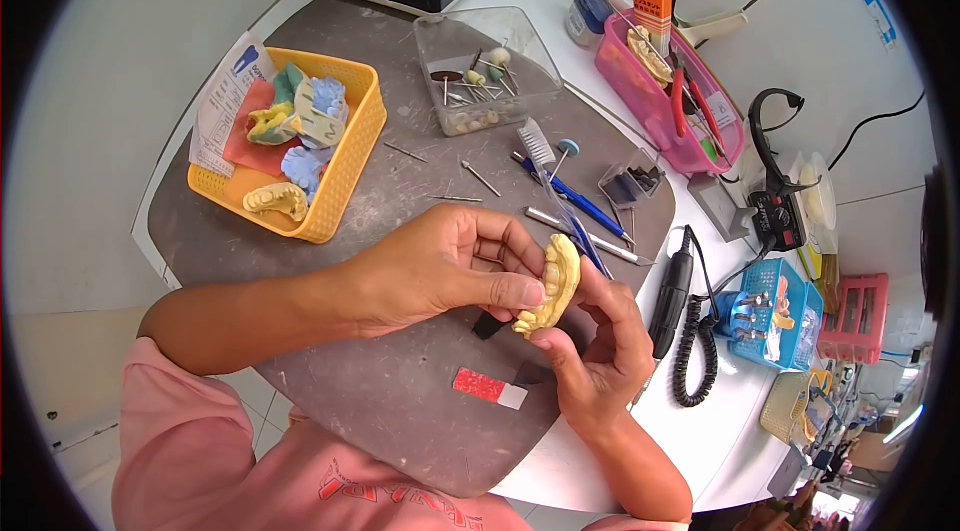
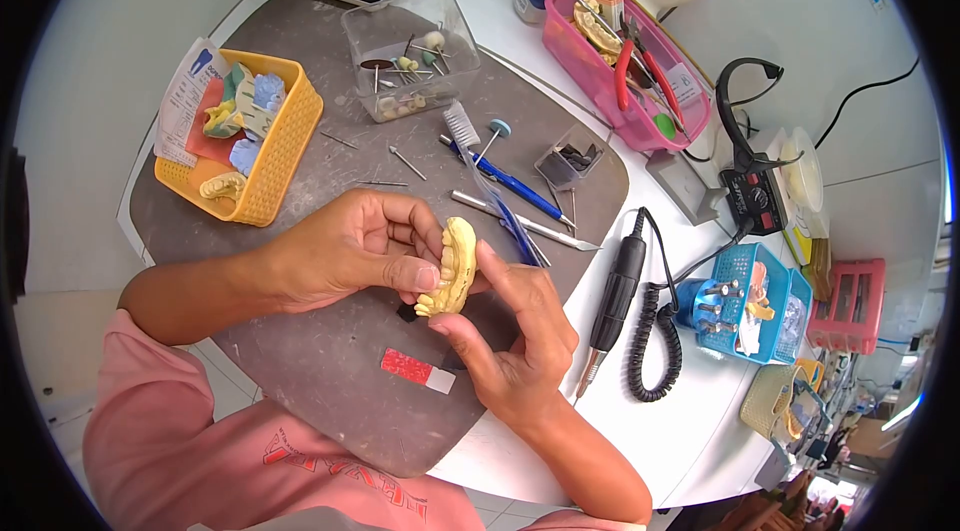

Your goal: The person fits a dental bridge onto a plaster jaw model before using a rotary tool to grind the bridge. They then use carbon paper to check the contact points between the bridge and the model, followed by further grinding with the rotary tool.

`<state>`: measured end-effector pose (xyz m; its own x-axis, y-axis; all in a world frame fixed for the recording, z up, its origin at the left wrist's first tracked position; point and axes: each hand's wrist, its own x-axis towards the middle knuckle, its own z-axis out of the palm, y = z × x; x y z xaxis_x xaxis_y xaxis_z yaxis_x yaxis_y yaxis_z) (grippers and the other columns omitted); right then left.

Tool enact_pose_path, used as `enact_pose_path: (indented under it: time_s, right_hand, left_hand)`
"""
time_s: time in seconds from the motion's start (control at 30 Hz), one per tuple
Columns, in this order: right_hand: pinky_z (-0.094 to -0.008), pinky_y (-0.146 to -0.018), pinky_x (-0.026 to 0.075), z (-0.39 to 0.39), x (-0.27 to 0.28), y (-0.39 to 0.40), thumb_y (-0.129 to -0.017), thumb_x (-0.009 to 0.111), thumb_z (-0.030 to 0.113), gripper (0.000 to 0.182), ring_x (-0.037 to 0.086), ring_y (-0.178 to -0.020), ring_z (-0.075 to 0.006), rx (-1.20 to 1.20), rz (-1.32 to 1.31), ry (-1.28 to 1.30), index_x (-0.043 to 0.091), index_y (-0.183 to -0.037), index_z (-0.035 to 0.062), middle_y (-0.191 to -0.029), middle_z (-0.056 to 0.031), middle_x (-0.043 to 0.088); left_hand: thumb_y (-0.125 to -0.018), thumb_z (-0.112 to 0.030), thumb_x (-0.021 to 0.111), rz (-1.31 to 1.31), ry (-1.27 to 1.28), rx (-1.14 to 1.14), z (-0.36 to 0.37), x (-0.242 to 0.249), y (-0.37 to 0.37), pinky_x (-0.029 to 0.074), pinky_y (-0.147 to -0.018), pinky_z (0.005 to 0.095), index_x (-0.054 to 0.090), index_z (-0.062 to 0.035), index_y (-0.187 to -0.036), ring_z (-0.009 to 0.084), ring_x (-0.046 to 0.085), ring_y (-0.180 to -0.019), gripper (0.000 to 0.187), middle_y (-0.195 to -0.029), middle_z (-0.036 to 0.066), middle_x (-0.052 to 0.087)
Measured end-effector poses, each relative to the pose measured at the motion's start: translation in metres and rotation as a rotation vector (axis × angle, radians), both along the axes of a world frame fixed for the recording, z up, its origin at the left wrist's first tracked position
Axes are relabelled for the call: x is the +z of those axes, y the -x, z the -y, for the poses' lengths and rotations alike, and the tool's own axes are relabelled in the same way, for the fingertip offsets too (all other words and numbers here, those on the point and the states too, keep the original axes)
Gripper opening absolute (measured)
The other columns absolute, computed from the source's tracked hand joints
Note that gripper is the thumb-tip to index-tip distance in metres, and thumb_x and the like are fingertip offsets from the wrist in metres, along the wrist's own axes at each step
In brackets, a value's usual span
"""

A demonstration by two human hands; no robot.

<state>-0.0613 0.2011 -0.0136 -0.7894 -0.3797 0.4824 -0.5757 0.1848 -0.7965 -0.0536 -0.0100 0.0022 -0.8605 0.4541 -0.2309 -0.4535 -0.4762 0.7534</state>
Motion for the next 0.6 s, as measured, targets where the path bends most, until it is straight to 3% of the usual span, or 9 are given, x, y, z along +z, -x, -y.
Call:
enact_pose_path:
  time_s: [0.6]
  right_hand:
    - [-0.0303, -0.073, 0.049, -0.0015, 0.0005, -0.0013, -0.065, 0.089, 0.019, 0.070, 0.064, -0.079, -0.0213, 0.008, 0.016, -0.009, 0.060, -0.124, -0.0059, -0.091, -0.0132, 0.068]
  left_hand:
    - [-0.086, -0.009, 0.074, 0.015, -0.012, -0.015, -0.0006, -0.0003, -0.0008, 0.053, -0.073, 0.0229, 0.061, 0.0000, -0.103, 0.0108, 0.064, -0.086, 0.023, -0.097, 0.007, 0.066]
